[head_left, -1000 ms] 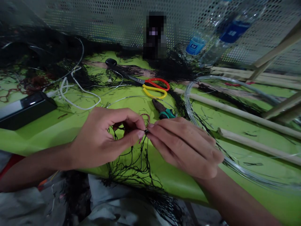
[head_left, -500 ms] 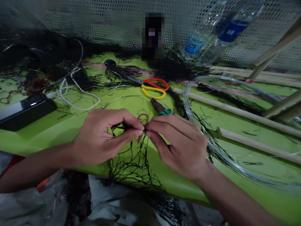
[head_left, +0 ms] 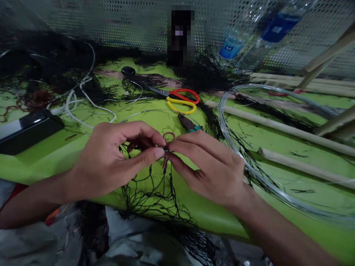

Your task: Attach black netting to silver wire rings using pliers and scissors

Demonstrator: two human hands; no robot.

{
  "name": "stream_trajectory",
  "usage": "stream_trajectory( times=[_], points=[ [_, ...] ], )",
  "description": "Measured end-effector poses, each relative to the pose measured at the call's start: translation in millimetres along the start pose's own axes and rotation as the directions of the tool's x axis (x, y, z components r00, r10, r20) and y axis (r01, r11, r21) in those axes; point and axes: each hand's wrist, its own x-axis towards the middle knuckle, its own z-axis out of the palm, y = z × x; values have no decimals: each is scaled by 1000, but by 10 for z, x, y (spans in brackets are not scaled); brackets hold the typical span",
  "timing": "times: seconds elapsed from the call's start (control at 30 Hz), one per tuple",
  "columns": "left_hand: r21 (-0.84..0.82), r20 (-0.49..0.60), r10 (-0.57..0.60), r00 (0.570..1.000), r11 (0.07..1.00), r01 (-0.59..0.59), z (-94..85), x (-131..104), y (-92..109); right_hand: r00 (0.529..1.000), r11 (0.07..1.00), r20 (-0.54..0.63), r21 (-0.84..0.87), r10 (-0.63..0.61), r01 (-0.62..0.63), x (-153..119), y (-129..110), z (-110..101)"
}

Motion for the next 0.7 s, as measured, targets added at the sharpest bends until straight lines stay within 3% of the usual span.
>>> stream_trajectory(
  times=[0.27,0.47,0.57,0.7],
  points=[
    [0,18,-78,997,997,78,-57,2,13,996,998,-85,-51,-25,21,-17,28,64],
    [-21,48,-87,995,996,88,-70,8,17,959,951,-61,-161,-277,264,-13,100,-16],
    [-14,52,-63,997,998,64,-82,1,1,942,931,-31,-163,-335,325,8,113,-31],
    [-43,75,19,997,999,-16,-116,-11,-15,960,958,-75,-119,-269,260,18,112,11]
  ],
)
